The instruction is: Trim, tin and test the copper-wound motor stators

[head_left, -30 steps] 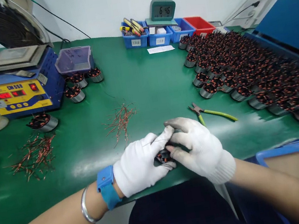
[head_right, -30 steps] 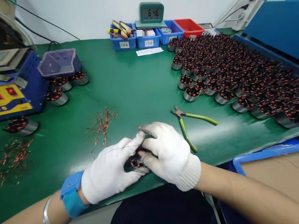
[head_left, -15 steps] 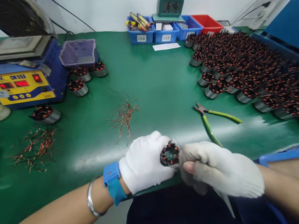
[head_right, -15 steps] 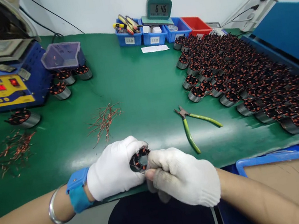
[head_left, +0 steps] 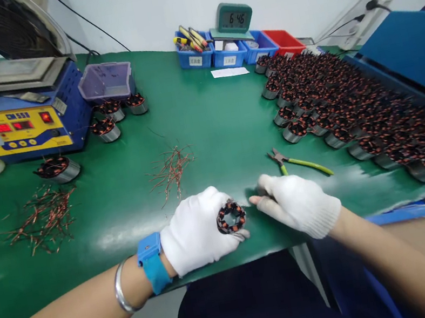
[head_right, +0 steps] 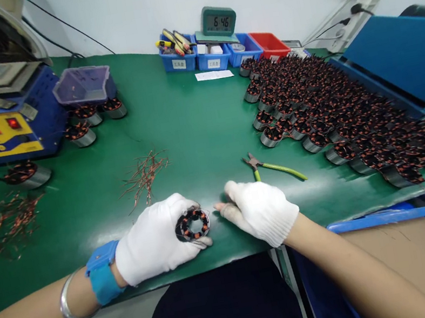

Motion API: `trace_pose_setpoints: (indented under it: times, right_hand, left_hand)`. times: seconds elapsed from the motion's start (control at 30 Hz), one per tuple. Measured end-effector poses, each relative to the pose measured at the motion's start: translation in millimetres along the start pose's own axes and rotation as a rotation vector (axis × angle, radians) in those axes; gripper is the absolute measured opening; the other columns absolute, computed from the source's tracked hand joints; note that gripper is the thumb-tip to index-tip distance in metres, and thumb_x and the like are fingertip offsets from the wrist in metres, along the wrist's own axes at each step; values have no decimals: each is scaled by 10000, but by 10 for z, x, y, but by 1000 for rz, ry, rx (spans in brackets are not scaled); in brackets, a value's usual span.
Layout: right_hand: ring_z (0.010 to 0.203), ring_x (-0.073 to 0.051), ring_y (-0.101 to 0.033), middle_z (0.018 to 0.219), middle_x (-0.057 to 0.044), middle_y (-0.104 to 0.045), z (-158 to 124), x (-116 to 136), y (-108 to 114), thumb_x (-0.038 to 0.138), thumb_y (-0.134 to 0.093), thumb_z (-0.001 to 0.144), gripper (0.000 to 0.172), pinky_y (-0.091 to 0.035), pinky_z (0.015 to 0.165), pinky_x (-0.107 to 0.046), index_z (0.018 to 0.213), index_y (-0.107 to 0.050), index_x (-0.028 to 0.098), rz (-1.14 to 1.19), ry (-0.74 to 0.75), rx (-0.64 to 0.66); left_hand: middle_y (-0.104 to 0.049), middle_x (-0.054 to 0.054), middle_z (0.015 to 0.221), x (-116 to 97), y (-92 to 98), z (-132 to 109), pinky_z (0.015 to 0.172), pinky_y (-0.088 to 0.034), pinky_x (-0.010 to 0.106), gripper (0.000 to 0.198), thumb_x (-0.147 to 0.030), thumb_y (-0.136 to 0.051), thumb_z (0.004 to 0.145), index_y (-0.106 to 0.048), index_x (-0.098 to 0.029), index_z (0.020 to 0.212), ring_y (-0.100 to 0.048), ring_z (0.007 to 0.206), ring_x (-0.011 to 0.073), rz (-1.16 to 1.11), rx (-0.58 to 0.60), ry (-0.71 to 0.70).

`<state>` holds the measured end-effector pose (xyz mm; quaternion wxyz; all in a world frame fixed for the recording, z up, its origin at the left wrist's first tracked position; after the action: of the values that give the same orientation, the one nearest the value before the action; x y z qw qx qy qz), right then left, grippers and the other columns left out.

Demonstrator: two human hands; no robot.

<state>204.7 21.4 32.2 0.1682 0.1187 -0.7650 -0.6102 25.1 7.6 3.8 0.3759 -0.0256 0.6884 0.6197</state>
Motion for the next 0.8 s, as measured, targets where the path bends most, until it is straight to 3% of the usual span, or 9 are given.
trace_pose_setpoints:
  times: [0.13,0.23,0.33,0.43,0.5,0.63,0.7,0.8]
  right_hand:
    - [834,-181,-592,949,-46,-634,51,93,-15,414,-461,932,256,-392,675,-265,1018,-569,199,248,120,-114]
    - [794,-154,-578,876,-28,-624,98,174,-107,292,-452,931,183,-400,683,-251,875,-593,189,321,196,-63]
    - [756,-168,-574,830,-37,-612,145,130,-108,249,-467,897,159,-388,665,-267,813,-584,181,145,92,-79]
    - [779,-199,-589,850,-62,-611,155,17,-21,261,-452,895,179,-380,671,-292,803,-581,178,-54,-73,-167]
    - [792,-203,-599,870,-61,-619,144,-12,-5,275,-435,908,195,-378,661,-292,817,-583,184,-67,-105,-170]
    - [810,-202,-606,861,-48,-617,110,100,-95,304,-450,909,194,-389,687,-287,837,-590,192,-21,5,-133]
    - [804,-200,-604,853,-44,-611,96,170,-143,307,-462,902,185,-386,687,-287,839,-591,191,-17,53,-136]
    - [756,-188,-592,834,-34,-603,95,209,-165,307,-469,894,183,-367,645,-288,803,-584,197,-27,83,-133]
  left_hand:
    - [-629,28,888,-15,17,-9,643,-470,327,430,-601,-631,685,-615,-253,937,-629,754,220,-43,-15,46]
    - [-664,35,983,24,0,-19,741,-500,355,504,-587,-627,701,-584,-255,1078,-653,862,245,-94,-62,67]
    - [-667,43,1091,73,-48,-47,836,-506,376,635,-545,-646,715,-480,-261,1257,-653,964,256,-168,-65,76]
    - [-688,11,943,72,-86,-85,772,-523,375,606,-507,-617,755,-437,-295,1293,-675,854,237,-195,-20,122]
    - [-674,27,982,32,-69,-102,786,-526,385,747,-557,-660,693,-391,-285,1334,-670,861,244,-188,-48,147]
    - [-538,115,1304,-25,-29,-83,873,-521,406,1235,-707,-745,456,-185,-227,1446,-627,1022,288,-252,-133,186]
    - [-517,105,1344,-11,-37,-50,887,-518,406,1243,-684,-750,490,-117,-243,1465,-623,1042,281,-284,-146,189]
    - [-615,56,1212,33,-75,7,851,-529,392,1048,-588,-697,664,-104,-282,1471,-652,995,254,-319,-102,168]
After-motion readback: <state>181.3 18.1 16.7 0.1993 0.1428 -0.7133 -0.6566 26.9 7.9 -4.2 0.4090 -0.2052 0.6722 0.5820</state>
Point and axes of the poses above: each hand's wrist, its own z-axis towards the middle knuckle, its own y-axis out of the back of the hand, x = y × z, the point moved 4 cm from there along z, towards the middle knuckle
